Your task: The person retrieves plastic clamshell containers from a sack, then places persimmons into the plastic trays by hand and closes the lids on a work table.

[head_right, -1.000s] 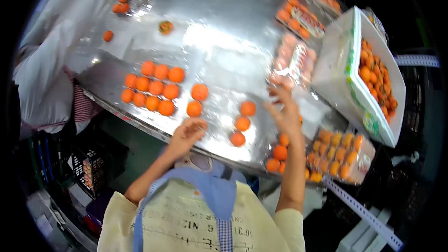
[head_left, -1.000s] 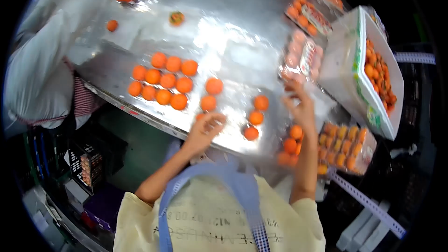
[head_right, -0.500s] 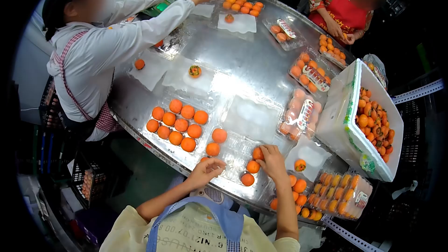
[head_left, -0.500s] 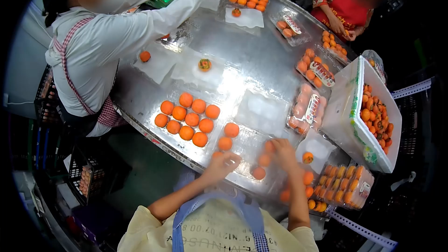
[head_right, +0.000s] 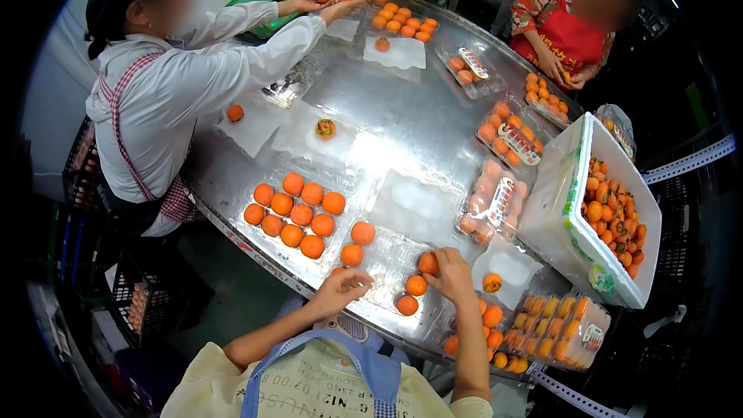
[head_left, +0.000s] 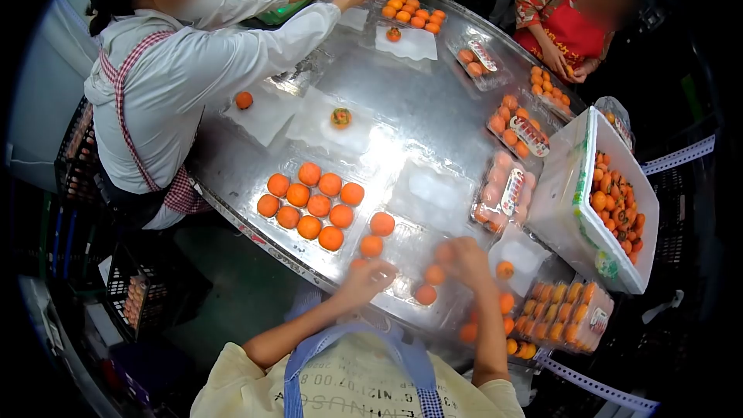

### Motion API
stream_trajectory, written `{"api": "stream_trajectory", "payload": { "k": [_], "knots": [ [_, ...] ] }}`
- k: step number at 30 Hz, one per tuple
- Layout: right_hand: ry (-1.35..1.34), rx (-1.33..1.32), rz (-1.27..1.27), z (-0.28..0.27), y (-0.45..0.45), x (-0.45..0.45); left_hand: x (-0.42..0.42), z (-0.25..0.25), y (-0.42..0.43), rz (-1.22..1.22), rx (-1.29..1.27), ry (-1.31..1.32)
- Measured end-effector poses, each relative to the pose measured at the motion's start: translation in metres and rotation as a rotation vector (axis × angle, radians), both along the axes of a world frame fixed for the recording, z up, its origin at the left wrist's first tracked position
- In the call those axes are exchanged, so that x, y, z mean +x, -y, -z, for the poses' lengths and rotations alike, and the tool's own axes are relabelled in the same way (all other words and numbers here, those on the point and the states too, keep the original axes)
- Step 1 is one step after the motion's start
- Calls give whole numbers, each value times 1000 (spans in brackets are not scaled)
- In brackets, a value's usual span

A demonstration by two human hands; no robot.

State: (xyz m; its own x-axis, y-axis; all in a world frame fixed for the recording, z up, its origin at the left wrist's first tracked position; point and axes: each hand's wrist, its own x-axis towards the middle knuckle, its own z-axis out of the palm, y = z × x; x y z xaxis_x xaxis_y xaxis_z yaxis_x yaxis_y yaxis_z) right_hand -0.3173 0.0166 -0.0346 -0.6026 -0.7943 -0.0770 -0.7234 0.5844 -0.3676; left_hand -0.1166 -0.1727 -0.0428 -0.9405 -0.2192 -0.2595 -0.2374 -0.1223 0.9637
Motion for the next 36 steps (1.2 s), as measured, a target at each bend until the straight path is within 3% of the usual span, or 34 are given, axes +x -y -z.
{"api": "stream_trajectory", "payload": {
  "k": [2,6,8,15,30,36],
  "knots": [
    [23,-18,103,-9,0,1,0,3,0,0,13,17],
    [238,-387,202,-30,6,11,-1,8,-1,31,16,12],
    [317,-540,217,-35,16,30,-3,3,-1,46,167,48],
    [462,-616,-2,-42,51,80,-2,5,-5,-41,663,123],
    [428,-600,-21,-39,61,92,-2,-7,13,25,675,21],
    [534,-591,45,-30,61,96,-5,-5,14,-58,608,-17]
  ]
}}
